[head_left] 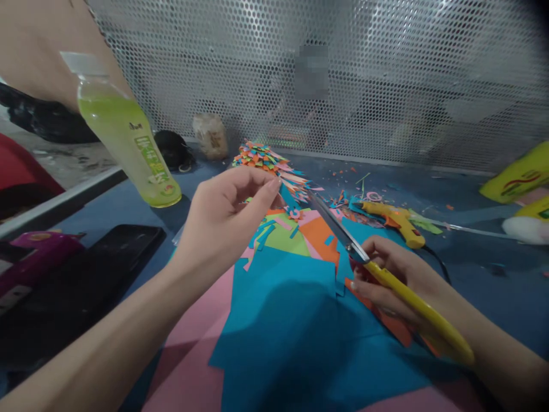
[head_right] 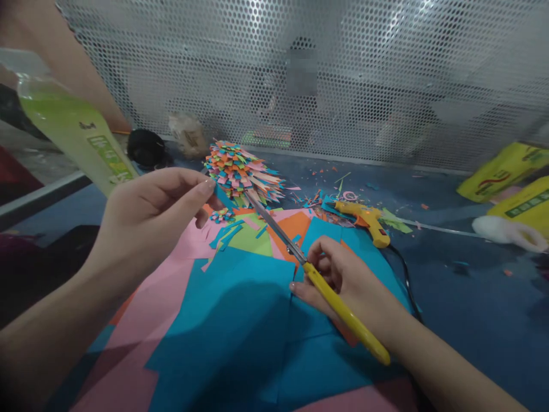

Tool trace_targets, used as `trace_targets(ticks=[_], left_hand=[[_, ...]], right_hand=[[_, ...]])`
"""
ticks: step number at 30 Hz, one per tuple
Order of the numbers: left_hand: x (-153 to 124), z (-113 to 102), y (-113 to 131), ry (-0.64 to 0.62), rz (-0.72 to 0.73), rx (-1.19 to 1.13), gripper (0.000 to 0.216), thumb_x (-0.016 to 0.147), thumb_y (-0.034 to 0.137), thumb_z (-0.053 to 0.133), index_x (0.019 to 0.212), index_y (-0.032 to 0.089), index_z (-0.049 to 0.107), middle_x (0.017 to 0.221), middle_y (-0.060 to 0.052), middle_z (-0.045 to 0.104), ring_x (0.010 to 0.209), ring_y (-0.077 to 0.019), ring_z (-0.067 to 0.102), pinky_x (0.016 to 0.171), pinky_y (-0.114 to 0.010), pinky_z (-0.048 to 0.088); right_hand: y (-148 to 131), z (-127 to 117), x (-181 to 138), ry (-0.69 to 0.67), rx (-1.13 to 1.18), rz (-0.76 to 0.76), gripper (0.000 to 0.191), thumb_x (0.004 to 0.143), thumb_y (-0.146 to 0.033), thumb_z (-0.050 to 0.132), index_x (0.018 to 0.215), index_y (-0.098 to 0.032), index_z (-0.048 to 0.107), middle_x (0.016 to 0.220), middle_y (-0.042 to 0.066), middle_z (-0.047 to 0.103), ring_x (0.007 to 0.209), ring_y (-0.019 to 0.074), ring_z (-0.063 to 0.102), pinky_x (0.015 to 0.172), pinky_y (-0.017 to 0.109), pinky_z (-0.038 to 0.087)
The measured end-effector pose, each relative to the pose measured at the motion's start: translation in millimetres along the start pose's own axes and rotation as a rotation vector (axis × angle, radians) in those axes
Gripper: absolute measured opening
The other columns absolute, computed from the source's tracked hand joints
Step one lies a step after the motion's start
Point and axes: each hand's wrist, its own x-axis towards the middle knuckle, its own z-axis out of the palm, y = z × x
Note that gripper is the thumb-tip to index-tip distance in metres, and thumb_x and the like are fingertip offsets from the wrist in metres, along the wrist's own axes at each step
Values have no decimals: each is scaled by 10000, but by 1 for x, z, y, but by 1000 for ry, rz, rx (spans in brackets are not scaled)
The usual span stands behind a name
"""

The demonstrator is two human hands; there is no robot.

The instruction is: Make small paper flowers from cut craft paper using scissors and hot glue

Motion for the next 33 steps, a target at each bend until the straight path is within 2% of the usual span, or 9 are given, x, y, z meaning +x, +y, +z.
trace_targets(ticks=[6,10,13,18,22,25,29,33], left_hand=[[-1,4,-1,-57,-86,-141,57,713,200,626,671,161,618,617,0,619,532,-97,553,459,-192,411],[-2,6,-7,-139,-84,-142,57,690,198,652,688,166,605,616,22,582,482,-65,505,425,-166,397],[-4,8,-7,-199,-138,-193,74,690,200,654,664,164,595,600,18,592,466,-64,517,425,-163,423],[-7,10,-4,-221,-258,-333,111,651,179,678,628,156,573,609,-14,655,390,-69,527,352,-169,418],[-8,11,-5,-270,-340,-436,151,641,209,696,661,165,553,572,-27,662,403,-129,586,262,-168,367],[-8,10,-6,-283,-374,-486,189,637,210,714,729,177,552,545,-7,655,379,-121,575,249,-150,328],[-8,10,-9,-296,-372,-528,156,651,217,710,731,188,579,511,29,621,306,-59,474,255,-140,287],[-8,12,-14,-245,-350,-531,78,671,231,692,733,197,659,564,38,598,385,-38,465,340,-149,382]], right_hand=[[-4,-2,4,101,-36,-85,301,681,-259,662,789,-221,384,635,-36,506,538,105,483,475,221,385],[-6,-4,8,97,87,-118,353,655,-244,684,793,-233,359,656,-32,568,606,135,576,557,256,466],[-4,-5,10,107,127,-141,369,652,-235,682,805,-235,346,716,-22,598,628,144,600,578,280,489],[-2,-4,9,210,65,-196,321,699,-255,644,836,-237,354,800,0,605,650,149,601,564,281,492],[-3,-2,8,246,-58,-189,312,677,-239,664,818,-239,385,802,8,592,662,153,580,571,281,486],[-4,0,8,228,-83,-163,314,661,-253,682,806,-239,404,827,23,586,688,161,576,585,289,490],[-5,0,8,207,-70,-113,352,642,-302,710,809,-240,406,824,31,581,685,172,573,591,307,498],[-4,-1,6,162,-68,-106,358,655,-283,709,836,-242,404,866,30,569,709,164,562,612,299,504]])
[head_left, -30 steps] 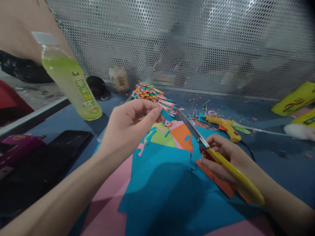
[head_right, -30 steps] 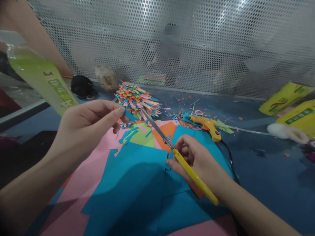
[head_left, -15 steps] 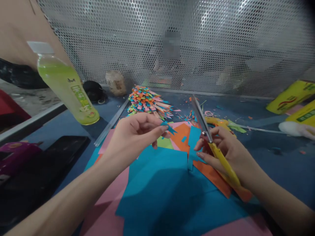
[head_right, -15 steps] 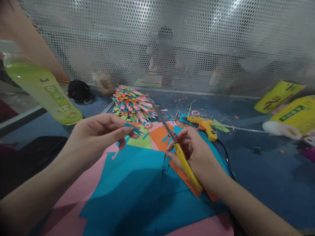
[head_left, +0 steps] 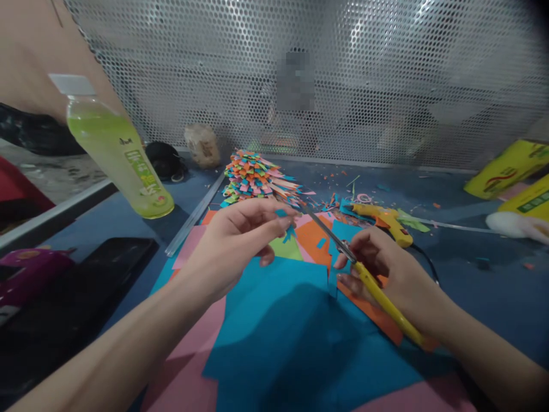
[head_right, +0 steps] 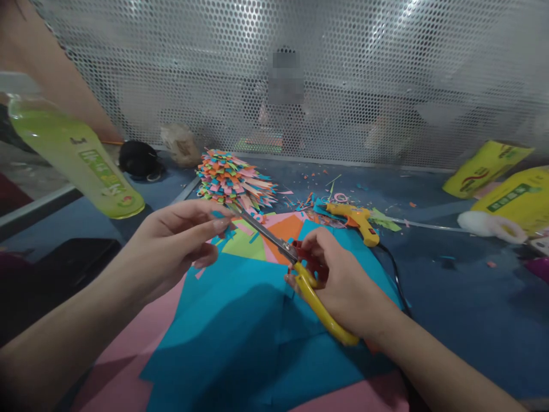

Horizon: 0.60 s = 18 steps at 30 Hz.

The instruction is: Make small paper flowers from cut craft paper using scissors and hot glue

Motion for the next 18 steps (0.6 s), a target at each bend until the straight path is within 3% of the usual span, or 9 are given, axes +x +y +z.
trace_targets(ticks=[6,11,18], left_hand=[[0,3,-3,39,4,40,140,708,250,653,832,201,698,747,-3,640,616,-86,557,514,-199,507],[-2,6,3,42,76,97,259,708,179,641,965,205,650,653,21,598,508,-78,551,386,-173,438],[-2,7,1,64,142,-3,173,677,132,656,842,172,624,620,21,602,473,-74,540,370,-170,416]], right_hand=[[2,-1,-2,-59,95,-11,338,694,-216,678,860,-259,386,897,8,547,674,115,533,611,260,496],[9,-4,-1,-73,37,-38,336,704,-231,656,883,-244,372,906,20,541,671,125,519,595,272,494],[7,0,-5,-123,35,-48,286,743,-241,624,892,-239,380,885,3,523,654,100,491,580,236,454]])
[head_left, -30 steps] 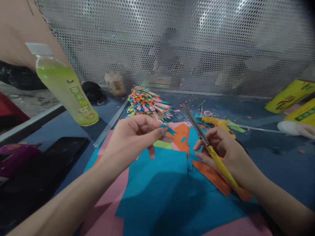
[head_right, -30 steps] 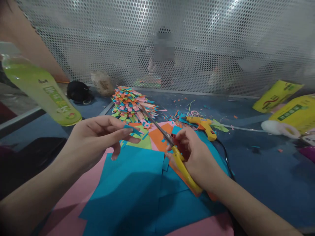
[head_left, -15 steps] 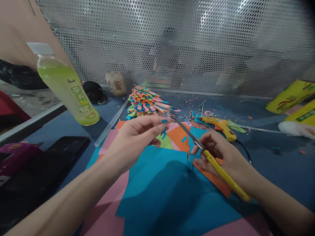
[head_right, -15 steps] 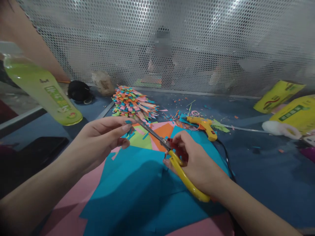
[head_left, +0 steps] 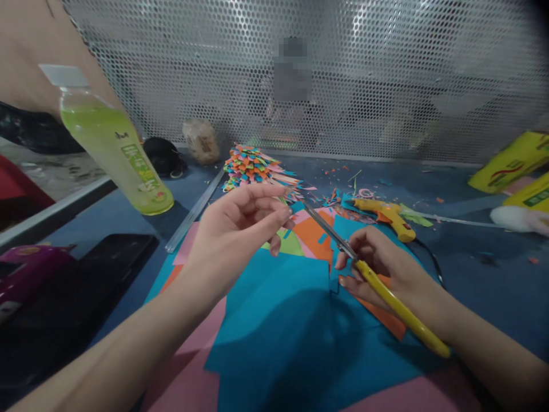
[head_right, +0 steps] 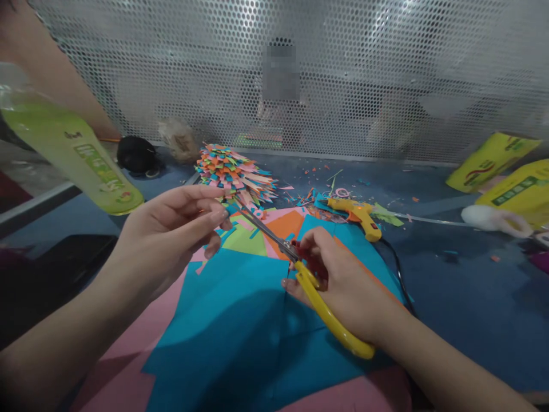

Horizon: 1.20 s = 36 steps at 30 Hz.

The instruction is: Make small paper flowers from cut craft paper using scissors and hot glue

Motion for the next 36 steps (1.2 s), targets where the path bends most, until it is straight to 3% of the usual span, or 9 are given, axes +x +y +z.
trace_targets(ticks=[8,12,21,36], left_hand=[[-5,6,-1,-19,-124,-56,193,687,141,646,861,172,569,610,28,614,422,-66,526,373,-182,415],[-4,7,0,13,-125,-75,222,652,98,650,845,164,560,600,26,602,497,-97,572,361,-173,409],[-4,4,-6,-62,-74,-83,200,687,148,667,868,165,586,643,21,606,552,-99,588,391,-165,429],[-4,5,-4,-33,-59,-53,192,668,136,670,842,155,592,645,16,606,486,-68,545,400,-168,416]], right_hand=[[1,3,-2,-11,46,34,311,737,-260,642,877,-233,365,832,-4,504,657,107,505,572,238,441],[1,1,-2,-21,3,31,297,758,-296,629,872,-232,362,819,-4,483,676,109,502,579,234,442],[5,2,-3,-8,-79,50,314,763,-409,609,850,-237,361,777,-13,468,658,119,504,563,248,437],[2,0,-5,-22,-110,60,315,761,-426,602,825,-251,348,693,-40,433,602,113,450,498,225,387]])
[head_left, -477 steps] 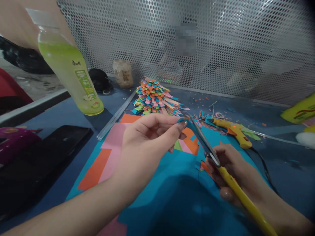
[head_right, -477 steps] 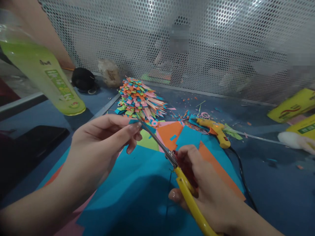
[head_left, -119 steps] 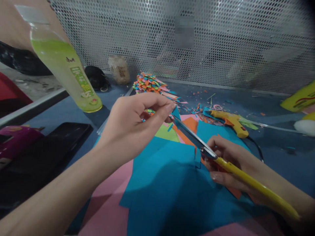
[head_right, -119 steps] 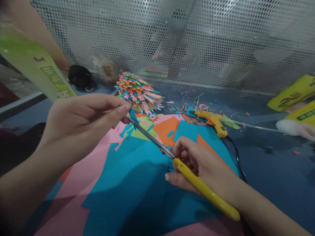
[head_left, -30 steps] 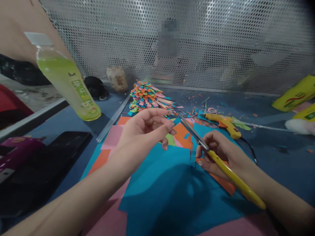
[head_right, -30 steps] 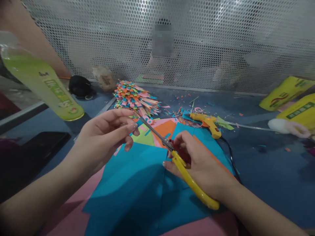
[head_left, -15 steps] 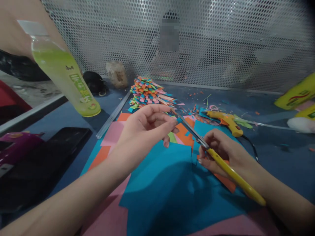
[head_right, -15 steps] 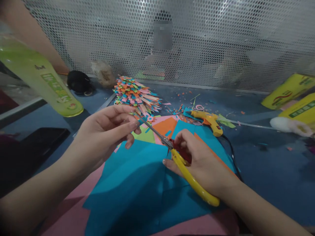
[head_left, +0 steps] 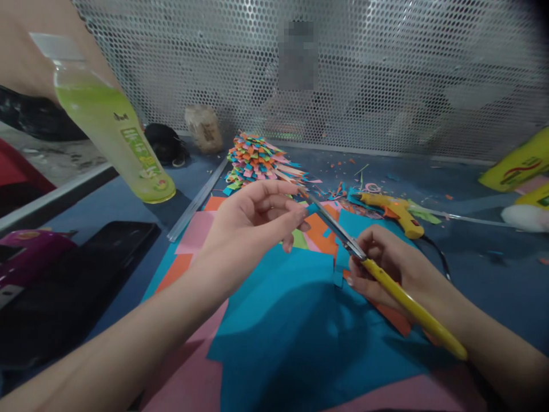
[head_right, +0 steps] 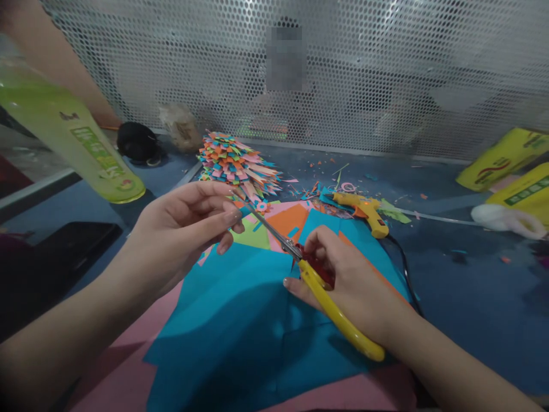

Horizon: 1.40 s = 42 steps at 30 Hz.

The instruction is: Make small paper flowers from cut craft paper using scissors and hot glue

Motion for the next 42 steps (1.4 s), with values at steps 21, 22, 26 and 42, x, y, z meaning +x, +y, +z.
trace_targets(ticks=[21,22,26,42], left_hand=[[2,-4,-3,1,20,41,206,691,134,656,888,166,604,652,14,610,614,-108,615,440,-167,444],[3,-5,-4,10,17,43,201,691,135,656,884,164,605,651,13,610,624,-111,619,445,-168,446],[7,-8,-7,53,12,45,208,677,122,657,876,158,608,679,13,597,674,-129,632,470,-182,458],[16,-14,-16,33,-29,390,103,723,273,634,741,172,623,591,14,597,540,-84,519,476,-192,383]], right_hand=[[-1,-1,6,128,-145,5,326,704,-403,634,778,-225,371,600,-62,428,490,86,402,438,207,335],[-1,-1,8,151,-156,16,323,698,-399,629,775,-226,368,591,-60,440,488,94,414,436,213,338],[3,-6,17,305,-346,50,300,653,-349,627,748,-228,369,607,-32,505,504,125,465,430,232,334],[6,-36,24,394,-642,-19,99,766,-259,516,783,-185,580,732,37,630,662,173,579,596,275,411]])
